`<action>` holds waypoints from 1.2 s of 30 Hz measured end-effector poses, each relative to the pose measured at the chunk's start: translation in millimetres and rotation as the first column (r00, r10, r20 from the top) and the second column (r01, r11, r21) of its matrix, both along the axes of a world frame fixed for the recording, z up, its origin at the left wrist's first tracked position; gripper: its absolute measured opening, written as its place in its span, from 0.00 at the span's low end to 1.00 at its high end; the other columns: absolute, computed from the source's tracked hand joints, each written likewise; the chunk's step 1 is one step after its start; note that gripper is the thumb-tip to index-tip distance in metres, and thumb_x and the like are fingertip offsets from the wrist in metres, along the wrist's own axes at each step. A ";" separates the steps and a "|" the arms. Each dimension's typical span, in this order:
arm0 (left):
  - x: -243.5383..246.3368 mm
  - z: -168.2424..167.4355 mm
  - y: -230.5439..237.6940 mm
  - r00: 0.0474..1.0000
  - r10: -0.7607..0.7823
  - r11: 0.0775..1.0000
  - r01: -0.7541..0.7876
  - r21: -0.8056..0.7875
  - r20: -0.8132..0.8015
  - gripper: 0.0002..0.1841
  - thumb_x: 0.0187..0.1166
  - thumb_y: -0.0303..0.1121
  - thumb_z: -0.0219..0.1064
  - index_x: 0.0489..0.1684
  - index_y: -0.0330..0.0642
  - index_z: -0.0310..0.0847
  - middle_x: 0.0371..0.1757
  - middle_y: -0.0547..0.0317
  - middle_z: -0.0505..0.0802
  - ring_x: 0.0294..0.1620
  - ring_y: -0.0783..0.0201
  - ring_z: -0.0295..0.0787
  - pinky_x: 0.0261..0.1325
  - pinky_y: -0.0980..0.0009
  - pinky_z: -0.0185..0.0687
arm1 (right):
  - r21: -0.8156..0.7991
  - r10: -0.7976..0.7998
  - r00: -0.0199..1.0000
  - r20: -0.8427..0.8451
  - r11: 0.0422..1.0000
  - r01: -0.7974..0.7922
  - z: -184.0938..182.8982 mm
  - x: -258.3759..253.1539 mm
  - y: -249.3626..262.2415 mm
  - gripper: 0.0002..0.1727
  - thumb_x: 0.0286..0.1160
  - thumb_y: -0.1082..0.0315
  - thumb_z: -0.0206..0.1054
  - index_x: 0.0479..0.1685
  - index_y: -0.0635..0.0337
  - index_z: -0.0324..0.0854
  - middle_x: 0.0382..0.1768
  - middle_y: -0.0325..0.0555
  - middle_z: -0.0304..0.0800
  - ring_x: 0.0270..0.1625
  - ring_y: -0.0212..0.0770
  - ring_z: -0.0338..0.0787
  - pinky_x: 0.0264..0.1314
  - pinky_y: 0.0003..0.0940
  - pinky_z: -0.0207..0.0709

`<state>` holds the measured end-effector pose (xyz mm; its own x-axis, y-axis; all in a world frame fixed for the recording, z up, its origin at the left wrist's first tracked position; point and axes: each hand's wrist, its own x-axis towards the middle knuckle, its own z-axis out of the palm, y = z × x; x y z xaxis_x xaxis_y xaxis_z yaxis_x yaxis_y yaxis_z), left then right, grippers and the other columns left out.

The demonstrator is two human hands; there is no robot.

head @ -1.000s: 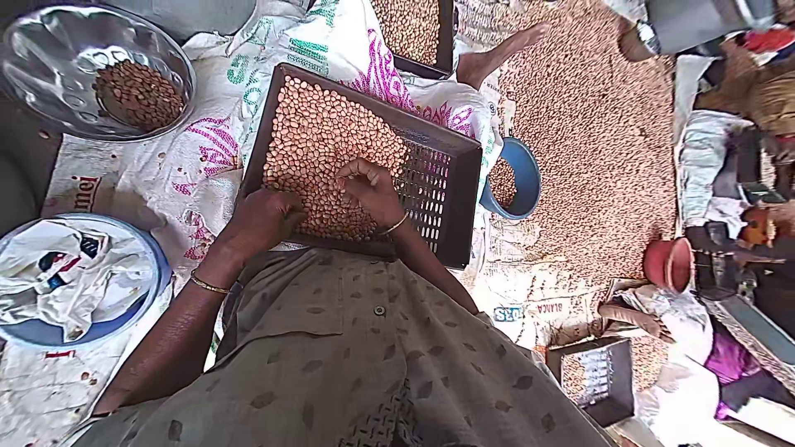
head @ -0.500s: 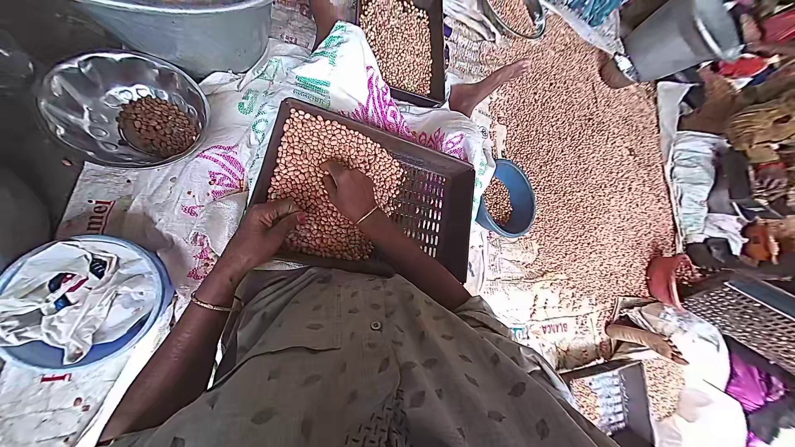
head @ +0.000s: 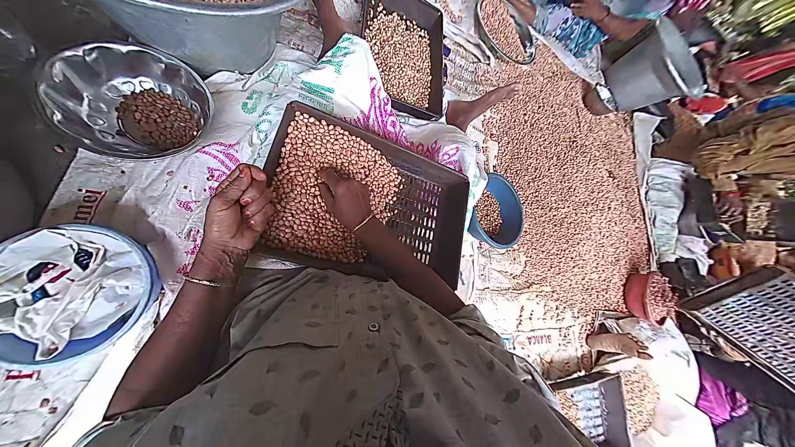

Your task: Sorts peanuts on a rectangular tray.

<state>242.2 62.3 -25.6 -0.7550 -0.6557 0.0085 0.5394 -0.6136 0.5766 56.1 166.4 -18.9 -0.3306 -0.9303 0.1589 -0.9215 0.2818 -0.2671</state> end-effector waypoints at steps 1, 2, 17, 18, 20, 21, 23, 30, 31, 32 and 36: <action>-0.2 -1.0 -0.2 1.000 -0.007 1.000 0.007 -0.002 0.002 0.20 0.94 0.36 0.41 0.37 0.53 0.80 0.14 0.78 0.71 0.09 0.83 0.61 0.12 0.88 0.57 | -0.026 0.003 1.000 -0.001 1.000 -0.004 -2.4 0.1 0.4 0.16 0.83 0.66 0.59 0.58 0.61 0.90 0.30 0.55 0.93 0.32 0.58 0.94 0.32 0.56 0.83; -0.7 -2.0 0.0 1.000 -0.020 1.000 0.020 -0.005 0.005 0.20 0.94 0.36 0.41 0.38 0.52 0.81 0.15 0.78 0.72 0.09 0.83 0.61 0.12 0.88 0.58 | -0.055 0.006 1.000 0.004 0.998 -0.005 -4.6 0.3 2.8 0.17 0.83 0.66 0.59 0.59 0.61 0.90 0.31 0.55 0.94 0.33 0.57 0.95 0.32 0.55 0.83; -2.8 6.5 9.0 0.892 -0.292 0.937 0.340 -0.086 0.346 0.32 0.95 0.52 0.31 0.54 0.47 0.84 0.28 0.69 0.86 0.09 0.84 0.61 0.10 0.89 0.56 | -0.310 0.336 0.867 0.368 0.924 -0.226 65.1 -6.4 -18.4 0.13 0.82 0.77 0.59 0.53 0.72 0.88 0.43 0.59 0.95 0.44 0.46 0.95 0.52 0.40 0.87; -0.6 6.1 7.8 0.908 -0.282 0.947 0.315 -0.061 0.310 0.28 0.95 0.47 0.35 0.50 0.46 0.86 0.25 0.69 0.84 0.09 0.84 0.62 0.10 0.89 0.58 | -0.323 0.281 0.917 0.284 0.928 -0.184 53.0 -16.7 -24.8 0.11 0.78 0.78 0.61 0.49 0.72 0.89 0.42 0.60 0.94 0.43 0.50 0.95 0.51 0.43 0.87; 3.3 4.0 5.4 0.952 -0.239 0.969 0.245 -0.007 0.192 0.21 0.93 0.41 0.44 0.41 0.47 0.85 0.18 0.73 0.77 0.08 0.84 0.62 0.10 0.89 0.60 | -0.256 0.187 0.964 0.189 0.957 -0.136 29.0 -33.1 -32.2 0.11 0.74 0.79 0.67 0.50 0.69 0.91 0.48 0.62 0.93 0.50 0.55 0.94 0.57 0.47 0.87; 5.1 2.3 3.9 0.969 -0.218 0.976 0.217 0.020 0.117 0.19 0.93 0.41 0.46 0.39 0.48 0.84 0.15 0.75 0.73 0.08 0.83 0.62 0.10 0.89 0.61 | -0.213 0.156 0.973 0.171 0.970 -0.118 19.5 -35.5 -32.9 0.13 0.73 0.79 0.67 0.54 0.68 0.91 0.52 0.62 0.91 0.55 0.56 0.92 0.61 0.48 0.86; 5.7 -0.2 -0.2 0.983 -0.184 0.981 0.184 0.065 0.005 0.18 0.93 0.39 0.46 0.37 0.50 0.82 0.14 0.78 0.71 0.08 0.84 0.63 0.11 0.89 0.61 | -0.204 0.110 0.986 0.123 0.975 -0.083 7.2 -33.4 -32.7 0.14 0.73 0.79 0.67 0.56 0.66 0.91 0.53 0.63 0.89 0.57 0.57 0.91 0.62 0.47 0.85; 3.3 -1.0 -0.9 0.989 -0.134 0.991 0.135 -0.001 0.055 0.20 0.95 0.39 0.42 0.39 0.48 0.82 0.15 0.77 0.71 0.08 0.83 0.61 0.11 0.89 0.58 | -0.292 0.075 0.992 0.099 0.955 -0.043 -3.2 -33.1 -30.4 0.09 0.78 0.77 0.65 0.47 0.70 0.90 0.52 0.63 0.91 0.55 0.56 0.93 0.59 0.46 0.87; 2.4 -0.2 0.4 0.985 -0.135 0.990 0.138 -0.023 0.109 0.21 0.95 0.39 0.41 0.41 0.48 0.84 0.15 0.76 0.73 0.08 0.83 0.61 0.11 0.89 0.58 | -0.339 0.081 0.987 0.141 0.940 -0.029 -3.5 -36.3 -29.4 0.09 0.78 0.77 0.65 0.47 0.70 0.90 0.49 0.62 0.92 0.52 0.55 0.94 0.57 0.45 0.88; 1.6 0.6 2.9 0.973 -0.131 0.988 0.144 -0.053 0.189 0.23 0.95 0.41 0.40 0.45 0.47 0.84 0.17 0.75 0.74 0.08 0.83 0.60 0.10 0.89 0.58 | -0.383 0.085 0.975 0.205 0.924 0.000 -2.0 -38.3 -27.7 0.09 0.78 0.78 0.65 0.47 0.71 0.89 0.47 0.61 0.92 0.48 0.53 0.94 0.54 0.44 0.88; -6.9 4.3 11.7 0.888 -0.122 0.956 0.226 -0.189 0.444 0.31 0.95 0.52 0.29 0.58 0.48 0.83 0.26 0.71 0.83 0.09 0.82 0.58 0.09 0.88 0.54 | -0.456 0.255 0.808 0.532 0.890 0.019 29.1 -21.7 -16.4 0.12 0.80 0.79 0.63 0.55 0.76 0.86 0.45 0.60 0.93 0.40 0.42 0.94 0.47 0.36 0.91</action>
